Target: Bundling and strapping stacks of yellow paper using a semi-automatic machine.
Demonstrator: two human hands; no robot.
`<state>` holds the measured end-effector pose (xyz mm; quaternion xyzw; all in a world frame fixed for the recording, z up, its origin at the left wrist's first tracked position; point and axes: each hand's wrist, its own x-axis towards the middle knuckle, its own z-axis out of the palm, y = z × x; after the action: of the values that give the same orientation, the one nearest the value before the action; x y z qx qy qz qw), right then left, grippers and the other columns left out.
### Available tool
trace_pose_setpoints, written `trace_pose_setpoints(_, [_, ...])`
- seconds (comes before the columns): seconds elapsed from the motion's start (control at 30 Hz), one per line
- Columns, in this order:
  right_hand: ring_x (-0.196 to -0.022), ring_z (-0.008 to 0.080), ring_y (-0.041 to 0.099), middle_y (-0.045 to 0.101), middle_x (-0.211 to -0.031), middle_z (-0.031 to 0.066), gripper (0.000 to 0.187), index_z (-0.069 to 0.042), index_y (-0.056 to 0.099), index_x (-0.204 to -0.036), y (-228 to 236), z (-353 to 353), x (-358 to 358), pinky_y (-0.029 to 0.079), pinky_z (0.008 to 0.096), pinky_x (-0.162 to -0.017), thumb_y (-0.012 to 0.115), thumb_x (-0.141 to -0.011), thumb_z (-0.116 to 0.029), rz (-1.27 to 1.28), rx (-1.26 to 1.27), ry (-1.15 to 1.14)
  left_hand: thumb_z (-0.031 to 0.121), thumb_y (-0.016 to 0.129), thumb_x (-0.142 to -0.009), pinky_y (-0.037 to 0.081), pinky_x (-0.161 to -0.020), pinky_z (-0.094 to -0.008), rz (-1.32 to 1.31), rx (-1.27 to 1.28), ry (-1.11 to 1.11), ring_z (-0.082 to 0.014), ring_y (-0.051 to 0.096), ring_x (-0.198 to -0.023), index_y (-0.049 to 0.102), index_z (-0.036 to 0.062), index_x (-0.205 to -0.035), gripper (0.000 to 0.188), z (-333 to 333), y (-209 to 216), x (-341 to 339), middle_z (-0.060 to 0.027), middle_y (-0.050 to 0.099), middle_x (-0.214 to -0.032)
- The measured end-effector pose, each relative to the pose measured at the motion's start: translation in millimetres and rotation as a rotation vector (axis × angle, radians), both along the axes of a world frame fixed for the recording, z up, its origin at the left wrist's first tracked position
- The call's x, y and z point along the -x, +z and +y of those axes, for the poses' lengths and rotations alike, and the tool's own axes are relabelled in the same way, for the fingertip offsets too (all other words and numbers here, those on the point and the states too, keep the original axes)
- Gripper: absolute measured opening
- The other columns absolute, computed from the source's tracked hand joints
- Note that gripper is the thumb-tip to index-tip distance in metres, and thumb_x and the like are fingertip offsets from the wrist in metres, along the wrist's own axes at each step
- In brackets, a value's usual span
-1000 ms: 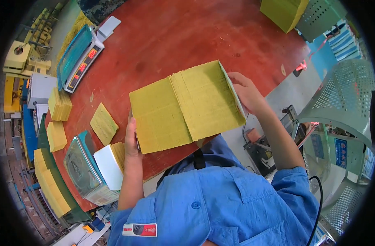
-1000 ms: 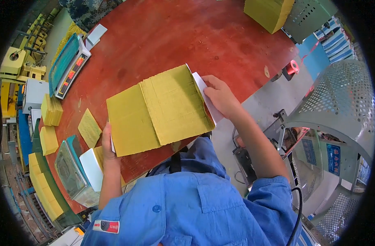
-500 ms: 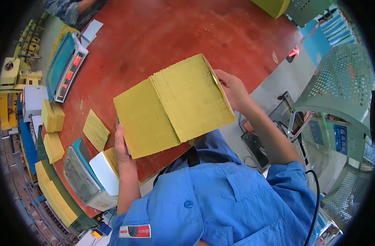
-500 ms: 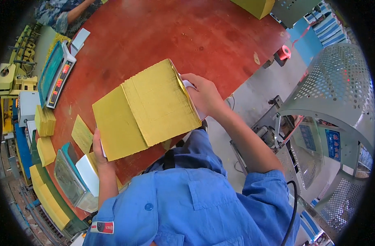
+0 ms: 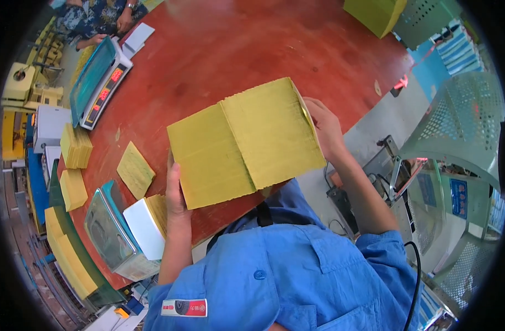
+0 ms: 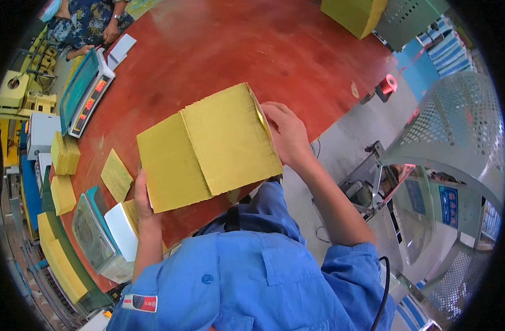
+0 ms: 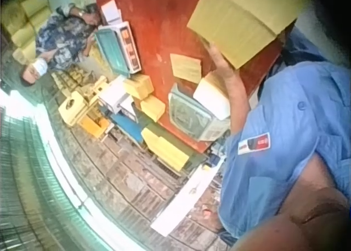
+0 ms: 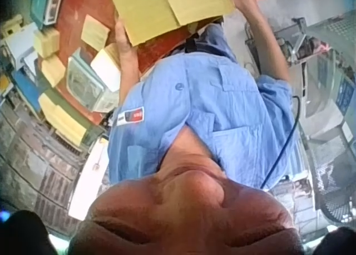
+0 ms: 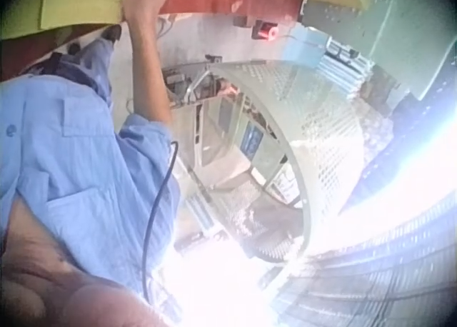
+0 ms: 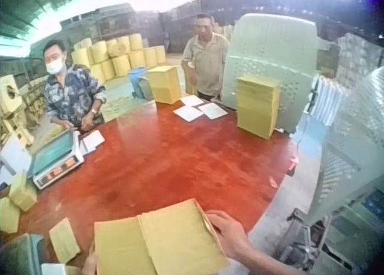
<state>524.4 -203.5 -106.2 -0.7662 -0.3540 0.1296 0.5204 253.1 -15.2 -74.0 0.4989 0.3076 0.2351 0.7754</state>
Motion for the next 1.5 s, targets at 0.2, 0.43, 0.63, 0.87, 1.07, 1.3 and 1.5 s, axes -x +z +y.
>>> trace_pose_setpoints(0.2, [-0.100,0.0107,0.059,0.065,-0.109,0.0046,0.028,-0.002,0.063,-0.121,-0.8,-3.7,-6.3,0.047,0.0248,-0.086,0.052,-0.100,-0.018,0.594,-0.085,0.115,0.036,0.050,-0.091,0.030,-0.111,-0.0383,0.000,-0.102,0.019,-0.0239,0.037,-0.135,0.030,0.0028,-0.149,0.069,-2.0,-0.4,-9.2,-0.0113,0.040,-0.146])
trace_pose_setpoints(0.43, [-0.101,0.0102,0.057,0.063,-0.112,0.0040,0.037,0.001,0.057,-0.127,19.6,1.3,-3.6,0.046,0.0242,-0.088,0.047,-0.104,-0.026,0.713,-0.096,0.127,0.037,0.046,-0.092,0.028,-0.113,-0.0397,-0.075,-0.105,0.038,-0.0242,0.033,-0.139,0.027,0.0031,-0.150,0.070,-5.6,4.5,-17.4,-0.0114,0.036,-0.150])
trace_pose_setpoints(0.63, [-0.103,0.0113,0.057,0.062,-0.114,0.0055,0.039,0.001,0.056,-0.129,14.9,5.6,-2.4,0.046,0.0256,-0.089,0.045,-0.104,-0.027,0.642,-0.099,0.085,0.043,0.034,-0.103,0.043,-0.101,-0.0370,-0.104,0.044,0.114,-0.0233,0.052,-0.120,0.040,0.0020,-0.141,0.056,-10.6,-18.6,-5.0,-0.0129,0.051,-0.133])
trace_pose_setpoints(0.87, [-0.102,0.0117,0.057,0.062,-0.114,0.0061,0.039,0.002,0.056,-0.127,23.9,8.9,2.5,0.046,0.0262,-0.089,0.044,-0.104,-0.028,0.655,-0.107,0.053,0.047,0.035,-0.103,0.044,-0.100,-0.0388,-0.205,0.205,0.146,-0.0251,0.054,-0.119,0.043,0.0023,-0.139,0.059,-14.6,-21.7,0.0,-0.0136,0.054,-0.130])
trace_pose_setpoints(1.07, [-0.092,0.0084,0.055,0.062,-0.104,0.0021,0.041,0.000,0.060,-0.122,26.7,-0.9,-4.9,0.045,0.0236,-0.081,0.042,-0.105,-0.032,0.607,0.059,0.048,0.042,0.038,-0.102,0.037,-0.105,-0.0391,-0.087,0.055,0.110,-0.0238,0.046,-0.125,0.036,0.0037,-0.145,0.057,-11.1,-29.8,5.3,-0.0129,0.047,-0.138])
trace_pose_setpoints(1.3, [-0.090,0.0080,0.055,0.062,-0.103,0.0019,0.042,0.001,0.060,-0.122,31.5,1.7,-4.6,0.045,0.0234,-0.079,0.042,-0.105,-0.033,0.640,0.056,0.045,0.040,0.039,-0.101,0.023,-0.116,-0.0415,-0.252,0.054,0.025,-0.0241,0.029,-0.141,0.024,0.0068,-0.152,0.063,-9.9,-17.8,-10.6,-0.0105,0.031,-0.153])
trace_pose_setpoints(1.5, [-0.096,0.0096,0.056,0.063,-0.109,0.0046,0.039,0.003,0.059,-0.123,28.6,9.7,2.6,0.046,0.0245,-0.085,0.044,-0.104,-0.028,0.439,-0.033,0.007,0.044,0.038,-0.102,0.028,-0.113,-0.0414,-0.211,0.095,0.045,-0.0244,0.033,-0.138,0.026,0.0089,-0.151,0.061,-12.7,-39.4,1.6,-0.0104,0.035,-0.149])
